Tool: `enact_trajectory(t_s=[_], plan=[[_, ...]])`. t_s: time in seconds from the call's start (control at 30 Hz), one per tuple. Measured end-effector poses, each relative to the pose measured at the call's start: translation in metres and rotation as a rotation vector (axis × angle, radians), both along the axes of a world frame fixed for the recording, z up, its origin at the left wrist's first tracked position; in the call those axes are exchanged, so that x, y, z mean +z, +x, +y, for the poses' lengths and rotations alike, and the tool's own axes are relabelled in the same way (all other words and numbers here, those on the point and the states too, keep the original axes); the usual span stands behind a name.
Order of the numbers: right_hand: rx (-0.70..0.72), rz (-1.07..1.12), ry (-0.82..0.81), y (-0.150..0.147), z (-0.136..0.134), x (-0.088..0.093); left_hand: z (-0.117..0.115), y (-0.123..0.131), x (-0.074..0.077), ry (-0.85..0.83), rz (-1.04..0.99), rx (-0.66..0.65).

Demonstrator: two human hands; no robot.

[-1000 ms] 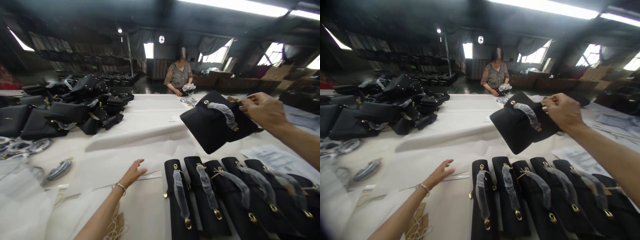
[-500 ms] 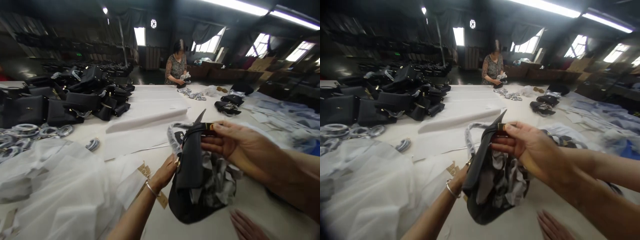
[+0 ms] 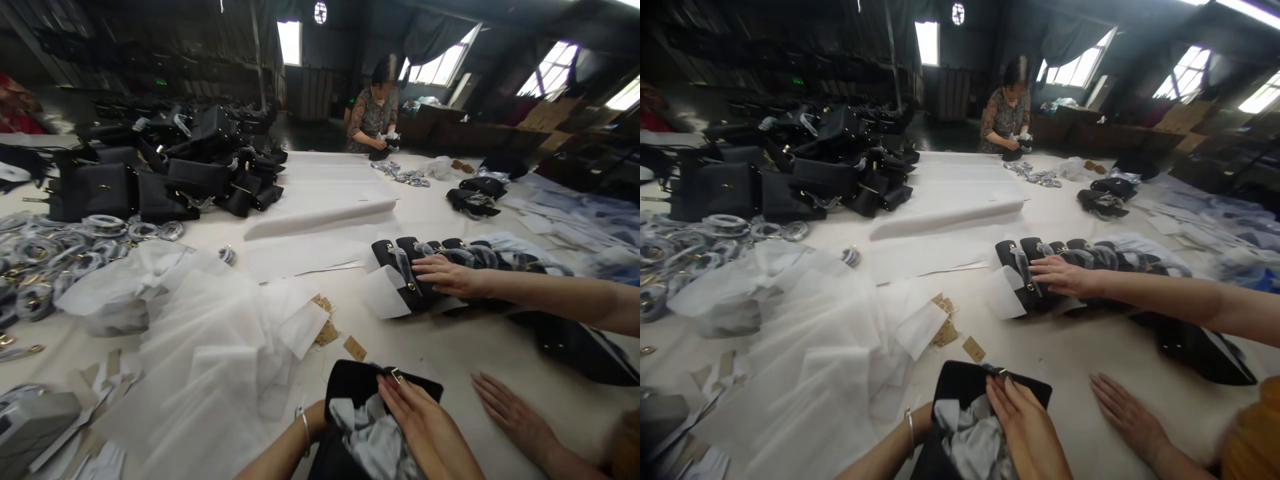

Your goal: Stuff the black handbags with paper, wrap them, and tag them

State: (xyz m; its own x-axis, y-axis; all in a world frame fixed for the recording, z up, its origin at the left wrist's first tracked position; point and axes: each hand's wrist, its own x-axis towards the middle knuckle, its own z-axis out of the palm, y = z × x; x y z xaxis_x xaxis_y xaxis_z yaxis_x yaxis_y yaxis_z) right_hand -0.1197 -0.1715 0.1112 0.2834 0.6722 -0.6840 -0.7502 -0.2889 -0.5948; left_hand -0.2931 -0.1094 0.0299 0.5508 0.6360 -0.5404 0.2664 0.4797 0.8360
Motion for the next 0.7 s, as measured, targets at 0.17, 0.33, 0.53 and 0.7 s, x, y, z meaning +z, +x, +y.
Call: enact_trajectory(t_s=[0.17, 0.33, 0.53, 0.7], plan=[[0.218, -0.379, -0.211, 0.034, 0.029, -0.045, 0.018, -0.013, -0.019, -0.061, 0.066, 0.179], [0.604, -1.635, 0.108, 0.07, 0.089, -0.02, 0.02, -0.035, 0.022, 0.52, 0.105, 0.246], [0.851, -1.913, -0.054, 0.067, 0.2, -0.018, 0.0, 0.005, 0.068, 0.992, -0.018, -0.345], [1.001, -1.837, -0.1, 0.068, 0.215, -0.024, -0.015, 0.039, 0.028, 0.975, 0.314, -0.672]])
